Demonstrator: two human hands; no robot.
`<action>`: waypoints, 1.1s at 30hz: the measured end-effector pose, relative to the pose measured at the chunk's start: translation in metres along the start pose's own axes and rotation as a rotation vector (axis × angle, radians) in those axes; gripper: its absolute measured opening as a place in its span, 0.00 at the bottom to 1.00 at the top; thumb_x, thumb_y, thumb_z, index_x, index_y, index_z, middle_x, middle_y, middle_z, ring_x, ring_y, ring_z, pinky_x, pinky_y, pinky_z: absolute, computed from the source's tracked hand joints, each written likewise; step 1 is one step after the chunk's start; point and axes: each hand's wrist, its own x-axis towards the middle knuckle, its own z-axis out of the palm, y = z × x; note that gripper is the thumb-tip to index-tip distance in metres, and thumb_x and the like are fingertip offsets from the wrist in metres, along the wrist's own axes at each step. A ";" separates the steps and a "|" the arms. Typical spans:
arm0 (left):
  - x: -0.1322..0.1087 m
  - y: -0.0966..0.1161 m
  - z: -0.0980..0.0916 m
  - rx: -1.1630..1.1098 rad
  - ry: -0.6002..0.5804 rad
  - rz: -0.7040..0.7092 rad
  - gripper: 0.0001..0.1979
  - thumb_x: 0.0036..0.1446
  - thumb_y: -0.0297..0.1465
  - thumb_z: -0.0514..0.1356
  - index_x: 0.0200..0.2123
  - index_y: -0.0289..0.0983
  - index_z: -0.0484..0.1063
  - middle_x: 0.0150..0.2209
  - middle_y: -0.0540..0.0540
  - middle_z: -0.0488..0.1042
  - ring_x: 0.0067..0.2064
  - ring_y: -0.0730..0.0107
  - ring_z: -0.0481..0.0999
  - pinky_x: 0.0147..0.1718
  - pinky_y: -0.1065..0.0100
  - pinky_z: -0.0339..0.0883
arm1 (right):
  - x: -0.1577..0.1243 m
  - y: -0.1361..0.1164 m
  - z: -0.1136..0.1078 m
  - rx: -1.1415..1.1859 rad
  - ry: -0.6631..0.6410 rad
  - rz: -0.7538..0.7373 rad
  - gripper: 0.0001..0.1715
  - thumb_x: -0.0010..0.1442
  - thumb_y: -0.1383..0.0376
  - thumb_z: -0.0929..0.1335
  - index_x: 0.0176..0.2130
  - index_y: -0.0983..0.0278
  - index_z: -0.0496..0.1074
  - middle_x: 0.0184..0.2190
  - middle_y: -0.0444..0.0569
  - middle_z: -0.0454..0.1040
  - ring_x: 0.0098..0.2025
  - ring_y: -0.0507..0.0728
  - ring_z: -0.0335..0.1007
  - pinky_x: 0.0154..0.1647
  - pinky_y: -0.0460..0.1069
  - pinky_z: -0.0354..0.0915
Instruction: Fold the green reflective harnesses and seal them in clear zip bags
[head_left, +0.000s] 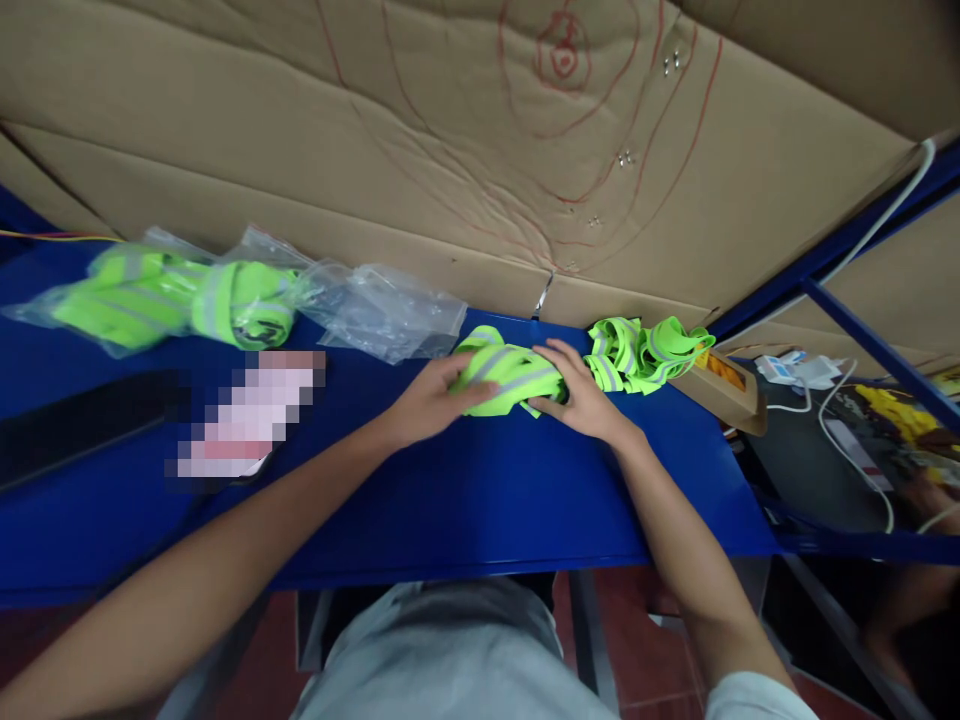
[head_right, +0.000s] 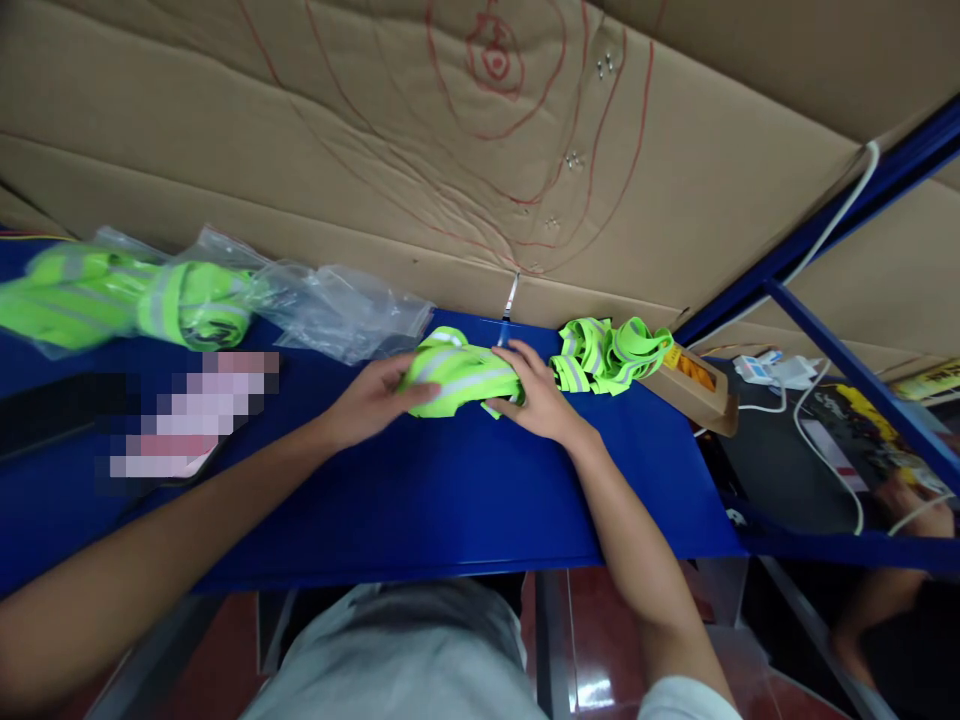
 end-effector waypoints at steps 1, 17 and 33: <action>-0.001 0.006 0.000 -0.205 0.015 -0.082 0.21 0.53 0.43 0.70 0.47 0.39 0.79 0.42 0.44 0.83 0.42 0.56 0.82 0.44 0.60 0.77 | 0.000 0.005 0.001 0.060 -0.015 0.005 0.45 0.64 0.46 0.72 0.72 0.58 0.61 0.71 0.60 0.61 0.74 0.67 0.57 0.73 0.65 0.57; 0.011 0.020 -0.038 0.016 0.403 -0.251 0.18 0.49 0.40 0.70 0.39 0.37 0.73 0.41 0.42 0.78 0.46 0.53 0.78 0.47 0.55 0.74 | 0.001 -0.012 -0.042 0.933 0.107 0.395 0.30 0.58 0.54 0.78 0.55 0.55 0.70 0.35 0.41 0.78 0.36 0.52 0.74 0.39 0.47 0.68; -0.017 0.001 0.027 1.068 0.162 0.489 0.15 0.64 0.34 0.63 0.53 0.35 0.73 0.53 0.38 0.79 0.55 0.50 0.78 0.57 0.53 0.69 | -0.006 -0.044 0.010 0.606 0.154 0.170 0.18 0.70 0.52 0.69 0.55 0.58 0.72 0.46 0.48 0.79 0.33 0.51 0.71 0.32 0.46 0.65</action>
